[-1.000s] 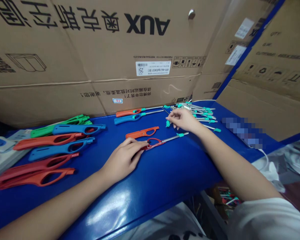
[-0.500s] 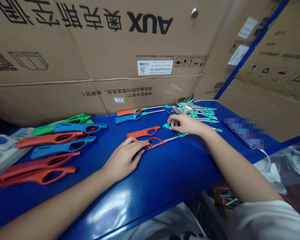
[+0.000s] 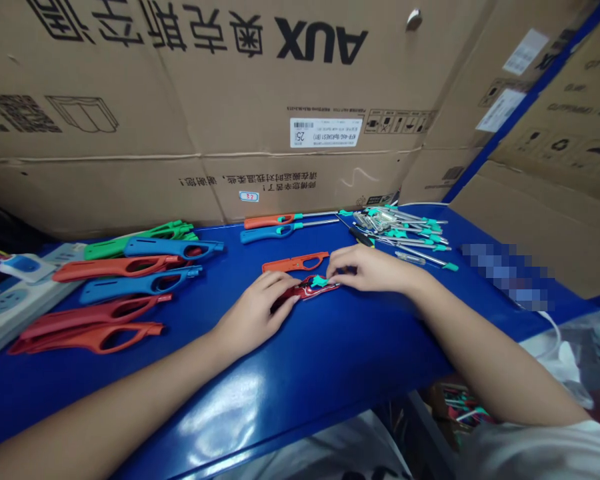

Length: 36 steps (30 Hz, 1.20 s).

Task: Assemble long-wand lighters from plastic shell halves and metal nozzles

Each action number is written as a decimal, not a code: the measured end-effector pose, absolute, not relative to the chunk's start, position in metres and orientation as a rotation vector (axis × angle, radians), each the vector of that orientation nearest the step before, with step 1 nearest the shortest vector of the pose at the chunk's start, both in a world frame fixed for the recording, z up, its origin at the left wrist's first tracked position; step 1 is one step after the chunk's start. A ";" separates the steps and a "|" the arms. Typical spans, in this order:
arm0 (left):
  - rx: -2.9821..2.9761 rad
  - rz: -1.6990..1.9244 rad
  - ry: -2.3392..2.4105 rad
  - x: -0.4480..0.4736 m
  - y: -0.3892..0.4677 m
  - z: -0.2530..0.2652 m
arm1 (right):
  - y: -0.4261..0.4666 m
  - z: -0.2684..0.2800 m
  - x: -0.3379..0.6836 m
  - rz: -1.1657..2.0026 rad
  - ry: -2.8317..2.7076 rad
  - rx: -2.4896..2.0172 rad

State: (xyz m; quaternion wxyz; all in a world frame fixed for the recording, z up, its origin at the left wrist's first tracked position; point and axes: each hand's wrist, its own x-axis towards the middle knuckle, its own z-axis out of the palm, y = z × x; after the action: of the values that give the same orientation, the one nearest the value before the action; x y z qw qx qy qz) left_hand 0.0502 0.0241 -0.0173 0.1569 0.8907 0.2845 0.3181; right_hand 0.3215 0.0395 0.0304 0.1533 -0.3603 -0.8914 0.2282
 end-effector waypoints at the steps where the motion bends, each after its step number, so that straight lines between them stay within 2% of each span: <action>1: 2.541 0.910 0.816 0.050 0.024 -0.018 | 0.039 0.028 0.318 0.654 -2.574 -1.020; 22: 2.437 0.738 0.904 0.049 0.021 -0.014 | 0.032 0.019 0.303 0.556 -2.651 -0.974; 36: 2.374 0.634 0.983 0.050 0.017 -0.008 | 0.023 0.024 0.297 0.080 -2.896 -0.939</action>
State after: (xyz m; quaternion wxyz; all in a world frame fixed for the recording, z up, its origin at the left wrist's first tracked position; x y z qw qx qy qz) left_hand 0.0496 0.0173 -0.0080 0.2451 0.8698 0.3599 0.2321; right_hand 0.2967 0.0233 0.0239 0.0479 -0.3079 -0.9499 0.0261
